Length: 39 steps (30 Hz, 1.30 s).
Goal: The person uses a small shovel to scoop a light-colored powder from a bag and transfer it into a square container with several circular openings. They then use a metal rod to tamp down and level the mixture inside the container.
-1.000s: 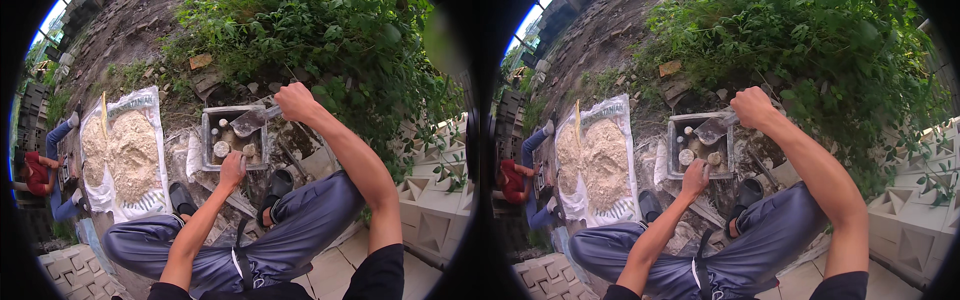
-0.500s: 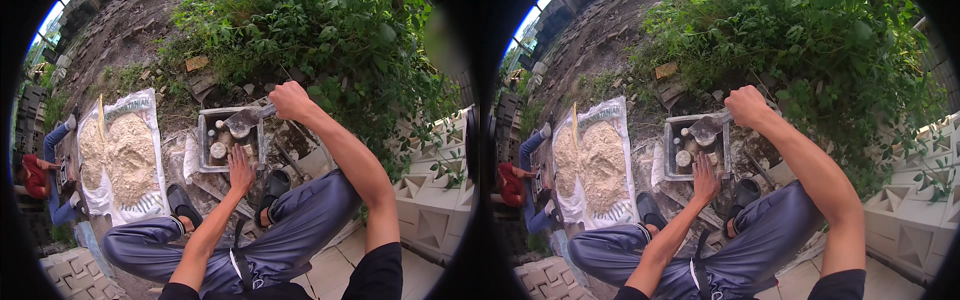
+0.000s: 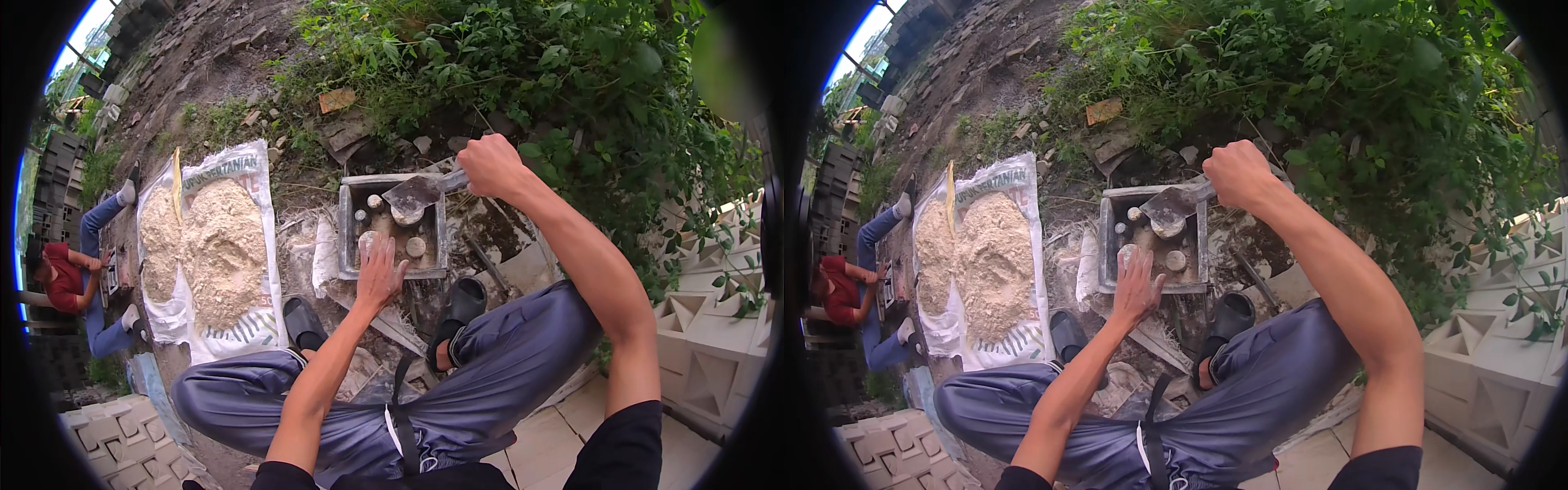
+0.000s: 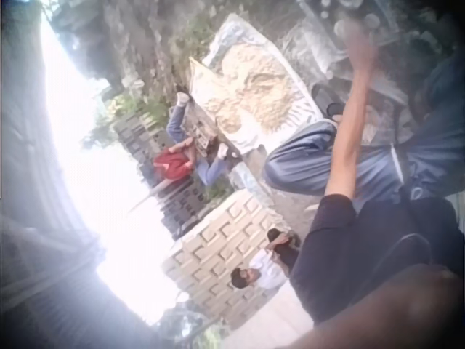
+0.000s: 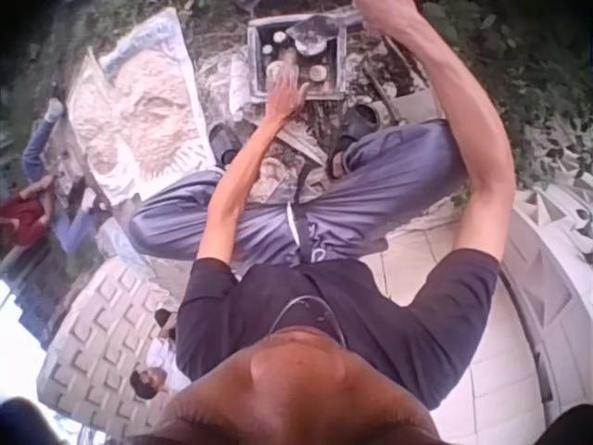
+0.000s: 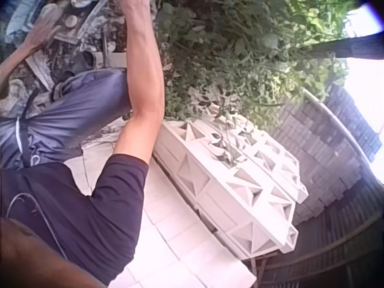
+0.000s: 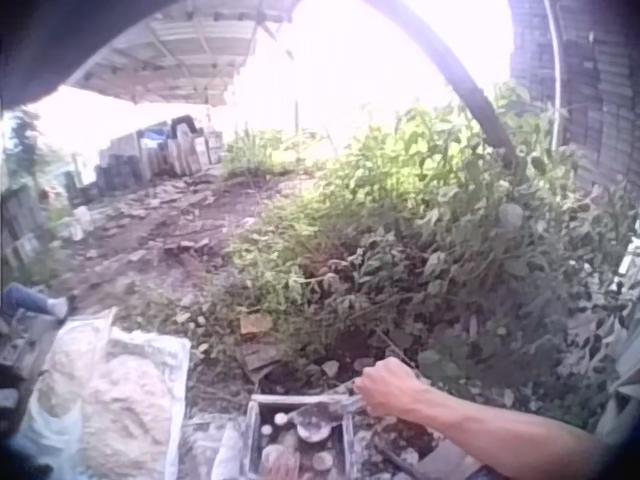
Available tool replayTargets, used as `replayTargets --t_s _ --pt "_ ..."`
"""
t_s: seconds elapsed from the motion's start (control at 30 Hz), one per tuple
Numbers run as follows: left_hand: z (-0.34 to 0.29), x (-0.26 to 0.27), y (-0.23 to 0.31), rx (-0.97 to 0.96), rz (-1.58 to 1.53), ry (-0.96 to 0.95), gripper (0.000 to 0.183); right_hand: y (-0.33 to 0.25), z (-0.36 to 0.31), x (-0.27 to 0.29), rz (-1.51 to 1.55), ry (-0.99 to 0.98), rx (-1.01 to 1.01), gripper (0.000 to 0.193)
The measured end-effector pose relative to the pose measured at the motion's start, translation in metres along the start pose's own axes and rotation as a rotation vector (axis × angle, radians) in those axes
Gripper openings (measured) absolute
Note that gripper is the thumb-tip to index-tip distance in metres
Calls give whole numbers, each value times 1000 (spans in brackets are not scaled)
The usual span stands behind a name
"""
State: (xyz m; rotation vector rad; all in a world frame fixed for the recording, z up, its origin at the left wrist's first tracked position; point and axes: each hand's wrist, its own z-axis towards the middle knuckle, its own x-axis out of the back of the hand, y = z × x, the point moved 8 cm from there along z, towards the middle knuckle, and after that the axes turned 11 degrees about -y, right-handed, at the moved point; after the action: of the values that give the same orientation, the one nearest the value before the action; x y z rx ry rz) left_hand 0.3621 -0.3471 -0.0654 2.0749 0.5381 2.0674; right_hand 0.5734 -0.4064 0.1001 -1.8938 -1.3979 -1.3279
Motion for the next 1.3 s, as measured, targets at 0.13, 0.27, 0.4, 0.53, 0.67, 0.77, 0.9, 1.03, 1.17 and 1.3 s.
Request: replayTargets --t_s 0.13,0.27,0.4,0.53,0.67,0.77,0.9,1.03,1.17,1.3 --pt "24 -14 -15 -142 278 -191 65 -6 0 6 -15 19 16 17" --pt "30 -37 -1 -220 263 -370 71 -6 2 7 -4 36 12 17" --pt "23 -44 -1 -175 247 -468 75 -4 2 7 21 63 24 16" --pt "15 -27 6 -174 133 -452 71 -5 5 3 16 69 41 15" --pt "11 -38 18 -23 46 -566 63 -9 3 5 -6 38 44 16" --pt "12 -35 28 -114 -89 -283 62 -7 4 6 -8 13 19 15" --pt "20 -42 20 -32 -10 -487 67 -6 3 2 3 0 9 14" --pt "13 -44 0 138 139 -558 73 -9 3 2 -11 -21 12 16" --pt "5 -25 -19 244 231 -464 75 -6 3 2 -2 -25 -2 17" --pt "-2 -18 -34 242 183 -438 63 -7 7 1 -11 -9 8 15"
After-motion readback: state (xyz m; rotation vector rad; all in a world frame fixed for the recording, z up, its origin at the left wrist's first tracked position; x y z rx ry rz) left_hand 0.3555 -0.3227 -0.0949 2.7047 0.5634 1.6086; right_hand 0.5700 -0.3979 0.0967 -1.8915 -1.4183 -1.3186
